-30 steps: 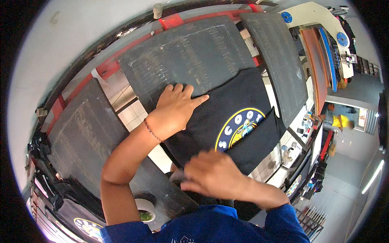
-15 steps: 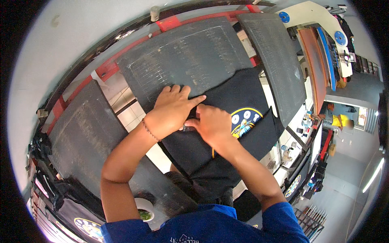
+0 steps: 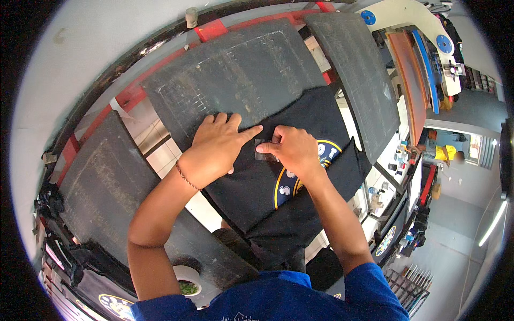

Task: The person folds black t-shirts on printing pallets, applies clear tape to the graphic areas to remove lint or debris, and hangs a white face mask on a wall hook.

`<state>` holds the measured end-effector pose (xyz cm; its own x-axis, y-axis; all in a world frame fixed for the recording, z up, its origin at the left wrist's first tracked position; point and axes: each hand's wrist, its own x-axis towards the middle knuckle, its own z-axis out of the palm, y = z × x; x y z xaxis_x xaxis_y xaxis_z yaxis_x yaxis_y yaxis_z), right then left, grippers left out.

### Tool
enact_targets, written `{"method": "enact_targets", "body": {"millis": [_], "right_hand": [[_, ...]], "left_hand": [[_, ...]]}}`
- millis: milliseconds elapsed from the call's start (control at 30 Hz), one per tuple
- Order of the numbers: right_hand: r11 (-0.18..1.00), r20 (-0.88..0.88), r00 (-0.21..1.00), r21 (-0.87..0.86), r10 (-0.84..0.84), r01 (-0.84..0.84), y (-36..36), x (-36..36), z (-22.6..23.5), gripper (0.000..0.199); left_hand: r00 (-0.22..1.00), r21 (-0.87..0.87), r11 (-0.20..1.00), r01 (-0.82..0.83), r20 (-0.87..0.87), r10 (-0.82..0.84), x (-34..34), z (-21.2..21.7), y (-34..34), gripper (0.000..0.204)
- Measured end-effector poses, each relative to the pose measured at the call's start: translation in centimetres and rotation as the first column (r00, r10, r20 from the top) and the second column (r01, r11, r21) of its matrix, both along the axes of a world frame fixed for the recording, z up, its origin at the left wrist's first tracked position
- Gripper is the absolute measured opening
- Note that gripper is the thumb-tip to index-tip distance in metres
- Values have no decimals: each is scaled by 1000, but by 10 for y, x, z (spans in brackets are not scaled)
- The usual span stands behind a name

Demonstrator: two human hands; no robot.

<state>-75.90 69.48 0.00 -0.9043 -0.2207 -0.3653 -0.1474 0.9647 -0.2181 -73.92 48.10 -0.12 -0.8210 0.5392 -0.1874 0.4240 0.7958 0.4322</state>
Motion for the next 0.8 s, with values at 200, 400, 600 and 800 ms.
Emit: {"method": "enact_targets", "body": {"millis": [200,400,600,800], "right_hand": [[984,-135,975,50,176,-170,-25,28,10,46],[718,-45,834,-485,549,-499,-10,98,68,40],[997,-79,996,-74,-40,34,44,-24,9,53],[983,-4,991,126,-134,133,36,-43,16,48]], "left_hand": [[1000,-12,1000,-14,22,14,4,-8,-5,103],[1000,-4,1000,4,-12,-4,2,-4,-3,104],[1000,-1,1000,7,8,-7,2,-1,-5,105],[1000,-6,1000,22,-16,-22,0,-1,0,104]]}}
